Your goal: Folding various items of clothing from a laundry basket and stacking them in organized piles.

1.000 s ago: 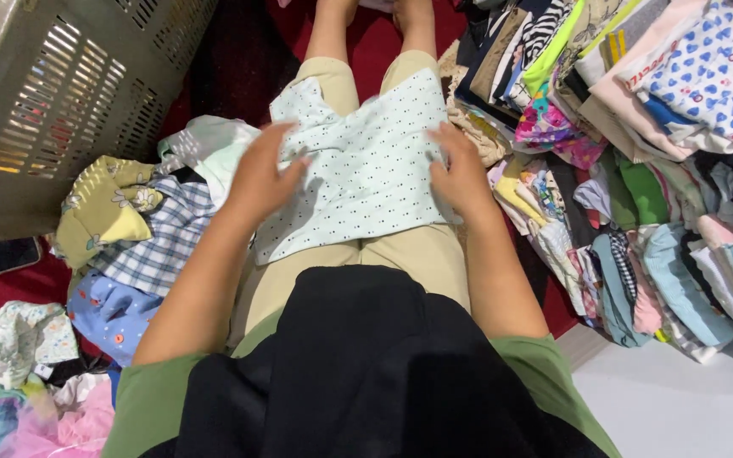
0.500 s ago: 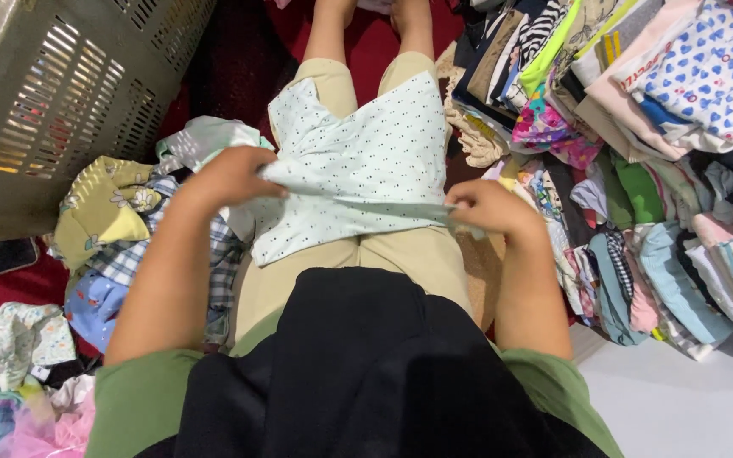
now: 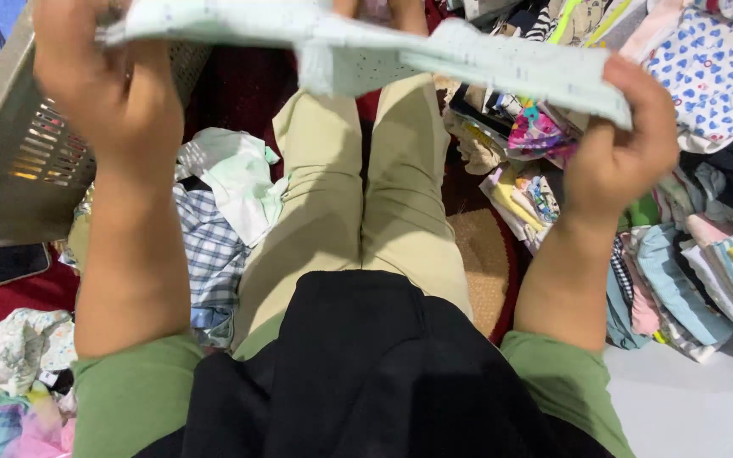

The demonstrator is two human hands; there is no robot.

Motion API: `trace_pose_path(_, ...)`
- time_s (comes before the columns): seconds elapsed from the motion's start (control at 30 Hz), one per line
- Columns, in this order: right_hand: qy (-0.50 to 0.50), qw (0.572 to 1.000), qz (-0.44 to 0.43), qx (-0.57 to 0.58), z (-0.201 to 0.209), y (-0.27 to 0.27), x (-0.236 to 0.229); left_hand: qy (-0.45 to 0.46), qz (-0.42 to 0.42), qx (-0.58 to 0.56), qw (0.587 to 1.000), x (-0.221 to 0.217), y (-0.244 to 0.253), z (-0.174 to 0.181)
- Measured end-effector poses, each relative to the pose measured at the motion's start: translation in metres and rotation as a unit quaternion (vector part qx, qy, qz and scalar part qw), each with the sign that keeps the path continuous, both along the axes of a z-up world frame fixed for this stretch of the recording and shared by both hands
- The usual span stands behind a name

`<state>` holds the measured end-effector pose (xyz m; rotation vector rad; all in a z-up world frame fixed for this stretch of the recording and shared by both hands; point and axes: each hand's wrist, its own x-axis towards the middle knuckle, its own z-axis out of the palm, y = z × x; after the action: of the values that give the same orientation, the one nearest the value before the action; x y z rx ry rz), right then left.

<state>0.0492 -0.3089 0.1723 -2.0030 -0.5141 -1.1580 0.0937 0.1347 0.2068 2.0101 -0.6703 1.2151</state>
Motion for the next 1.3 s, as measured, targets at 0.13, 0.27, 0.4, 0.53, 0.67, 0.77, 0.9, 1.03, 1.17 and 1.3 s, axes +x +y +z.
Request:
trace_pose_path(0.13, 0.076, 0.996, 0.006, -0.053, -0.030, -0.015, -0.067, -0.014, -0.091, 0.060, 0.994, -0.058, 0.030, -0.049)
trace_pose_path(0.27, 0.389, 0.920, 0.040, -0.013, -0.088, -0.025, -0.113, 0.415, -0.146, 0.049, 0.897, -0.131, 0.034, -0.090)
trace_pose_path(0.4, 0.568, 0.821, 0.045, -0.043, -0.116, -0.009, -0.138, 0.669, -0.119, 0.104, 0.727, -0.147, 0.017, -0.090)
trace_pose_path(0.53, 0.709, 0.702, -0.003, -0.072, -0.111, 0.005, -0.136, 0.779, -0.123, 0.071, 0.611, -0.140, 0.009, -0.082)
trace_pose_path(0.67, 0.686, 0.723, 0.009, -0.072, -0.114, 0.008, -0.133, 0.657, -0.009, 0.038, 0.753, -0.097, 0.011, -0.136)
trace_pose_path(0.77, 0.678, 0.730, 0.012, -0.081, -0.135, 0.001, -0.136, 0.701, 0.055, 0.019, 0.711, -0.055, 0.001, -0.194)
trace_pose_path(0.9, 0.696, 0.712, 0.007, -0.088, -0.152, -0.011, -0.133, 0.711, 0.078, 0.078, 0.694, -0.028, -0.032, -0.191)
trace_pose_path(1.03, 0.677, 0.728, 0.016, -0.108, -0.162, -0.015, -0.133, 0.660, 0.072, 0.014, 0.747, -0.005, -0.037, -0.246)
trace_pose_path(1.17, 0.666, 0.737, 0.028, -0.107, -0.166, -0.017, -0.132, 0.511, 0.124, -0.127, 0.841, -0.016, -0.029, -0.222)
trace_pose_path(1.3, 0.667, 0.733, 0.024, -0.129, -0.162, -0.013, -0.130, 0.485, 0.162, 0.062, 0.857, -0.056, -0.013, -0.190)
